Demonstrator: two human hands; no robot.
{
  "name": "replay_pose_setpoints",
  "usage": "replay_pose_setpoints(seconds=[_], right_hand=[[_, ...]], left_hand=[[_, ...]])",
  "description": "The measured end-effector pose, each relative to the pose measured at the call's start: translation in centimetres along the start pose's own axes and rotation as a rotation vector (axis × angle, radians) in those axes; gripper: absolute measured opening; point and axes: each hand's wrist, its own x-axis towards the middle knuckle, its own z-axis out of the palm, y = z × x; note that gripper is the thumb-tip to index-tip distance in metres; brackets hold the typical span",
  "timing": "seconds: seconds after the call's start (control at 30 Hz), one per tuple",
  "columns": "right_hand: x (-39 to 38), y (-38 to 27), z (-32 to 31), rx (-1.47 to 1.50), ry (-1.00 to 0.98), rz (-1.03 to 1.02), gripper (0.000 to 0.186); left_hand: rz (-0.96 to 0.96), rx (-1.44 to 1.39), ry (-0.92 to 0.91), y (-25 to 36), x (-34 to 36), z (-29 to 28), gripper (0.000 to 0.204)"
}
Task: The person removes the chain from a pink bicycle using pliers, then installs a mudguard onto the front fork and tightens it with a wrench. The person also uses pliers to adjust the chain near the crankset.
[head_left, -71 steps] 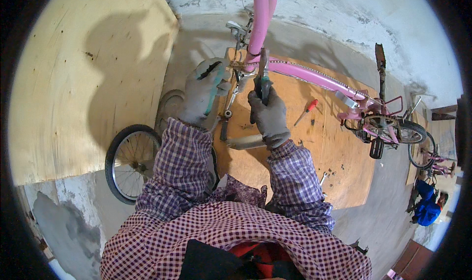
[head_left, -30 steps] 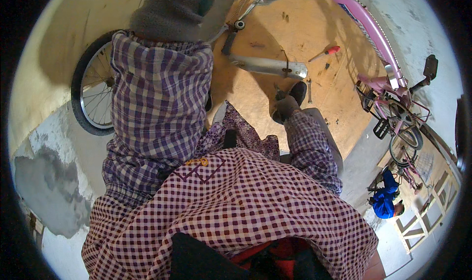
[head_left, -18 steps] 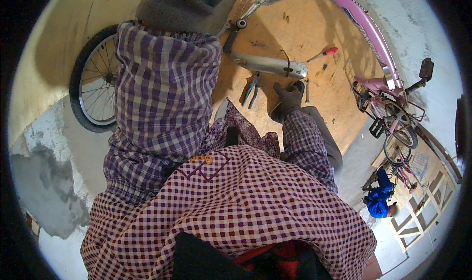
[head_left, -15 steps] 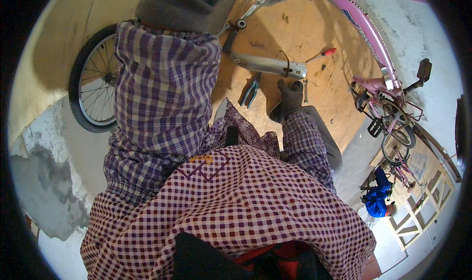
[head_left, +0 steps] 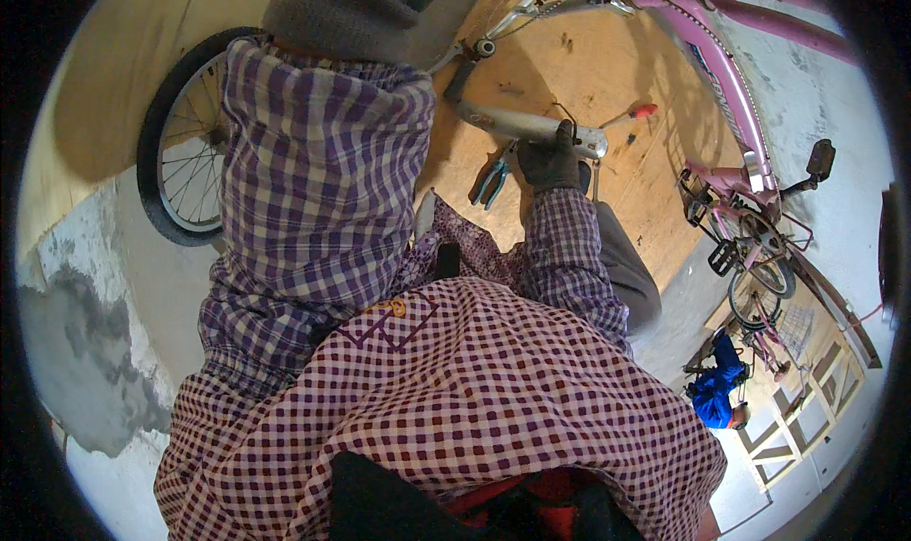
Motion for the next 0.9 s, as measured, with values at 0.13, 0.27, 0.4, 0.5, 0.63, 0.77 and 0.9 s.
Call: replay_pose_setpoints(seconds=[0.13,0.27,0.4,0.5,0.63,0.77,0.9], right_hand=[[0.7,-0.2,-0.6,0.007,-0.057,-0.031,0.070],[-0.9,-2.1,-1.4,0.027,-0.139,-0.096,0.068],[-4.9,-5.3,-0.7,-0.059,-0.206,-0.142,0.066],[-9.5,-7.3,1.2,-0.068,-0.141,-0.223,0.067],[-15.9,-8.7,4.2,-0.179,-0.170,-0.313,0.069],[-19.2,-10.0,5.5,-0.132,-0.205,-0.344,0.067],[-20.5,-11.4,4.2,-0.100,-0.225,-0.409,0.062]], left_hand=[[-0.045,-0.035,-0.045,0.4,0.4,-0.6,0.023],[-0.117,-0.098,-0.032,0.8,0.4,0.3,0.022],[-0.238,0.061,0.257,0.8,0.5,2.3,0.026],[-0.324,0.011,0.251,0.6,0.3,3.2,0.029],[-0.310,0.049,0.188,-0.3,0.0,3.2,0.032],[-0.228,-0.180,0.111,-1.3,-0.1,3.4,0.032],[-0.340,0.403,0.115,-1.9,-0.2,4.2,0.040]])
